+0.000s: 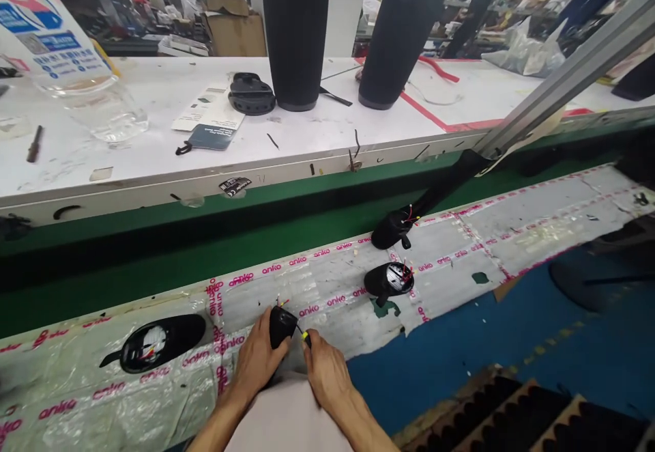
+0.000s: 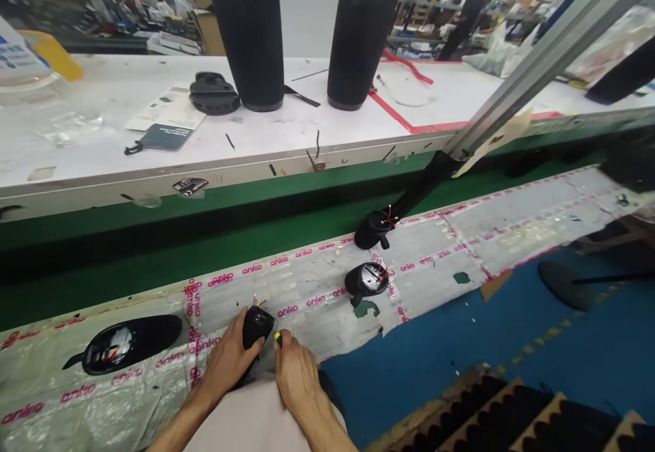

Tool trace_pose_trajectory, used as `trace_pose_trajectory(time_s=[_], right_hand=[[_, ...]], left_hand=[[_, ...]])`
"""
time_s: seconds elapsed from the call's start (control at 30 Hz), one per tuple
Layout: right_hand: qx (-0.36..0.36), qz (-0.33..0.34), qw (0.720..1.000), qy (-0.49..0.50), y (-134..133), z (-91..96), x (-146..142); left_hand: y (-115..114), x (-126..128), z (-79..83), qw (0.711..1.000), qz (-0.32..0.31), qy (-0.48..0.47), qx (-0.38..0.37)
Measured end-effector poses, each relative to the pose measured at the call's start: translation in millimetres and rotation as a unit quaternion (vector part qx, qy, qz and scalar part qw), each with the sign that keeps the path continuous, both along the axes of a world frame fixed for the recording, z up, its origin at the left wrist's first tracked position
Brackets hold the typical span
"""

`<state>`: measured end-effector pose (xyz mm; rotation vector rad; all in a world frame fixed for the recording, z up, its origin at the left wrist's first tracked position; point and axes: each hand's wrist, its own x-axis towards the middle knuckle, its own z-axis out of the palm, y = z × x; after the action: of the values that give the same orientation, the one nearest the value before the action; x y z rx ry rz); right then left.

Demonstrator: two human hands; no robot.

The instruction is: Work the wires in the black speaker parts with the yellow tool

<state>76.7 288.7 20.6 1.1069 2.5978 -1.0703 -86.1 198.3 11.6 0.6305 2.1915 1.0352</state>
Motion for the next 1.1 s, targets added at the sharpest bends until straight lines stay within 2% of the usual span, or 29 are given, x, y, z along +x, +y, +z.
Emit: trace_pose_trajectory(time_s=[0.13, 0.23, 0.63, 0.87, 1.1], right_hand=[[0.021, 0.038, 0.998, -0.053, 0.1, 1.5, -10.0], [0.025, 0.050, 0.996, -0.068, 0.6, 0.3, -15.1], [0.041, 0.086, 0.992, -0.084, 4.9, -3.3, -24.5], [0.075, 0.099, 0.987, -0.101, 2.5, -4.6, -24.3], [0.107, 0.114, 0.980, -0.124, 0.6, -3.7, -26.6]], left_hand=[[3.9, 5.3, -0.3, 0.979, -0.087, 0.126, -0.132], [6.4, 4.7, -0.5, 0.962, -0.123, 0.170, -0.173], [2.3, 2.1, -8.9, 0.960, -0.135, 0.182, -0.166], [-0.5, 2.8, -12.6, 0.956, -0.131, 0.207, -0.158], [4.2, 4.2, -9.4, 0.950, -0.134, 0.217, -0.181]])
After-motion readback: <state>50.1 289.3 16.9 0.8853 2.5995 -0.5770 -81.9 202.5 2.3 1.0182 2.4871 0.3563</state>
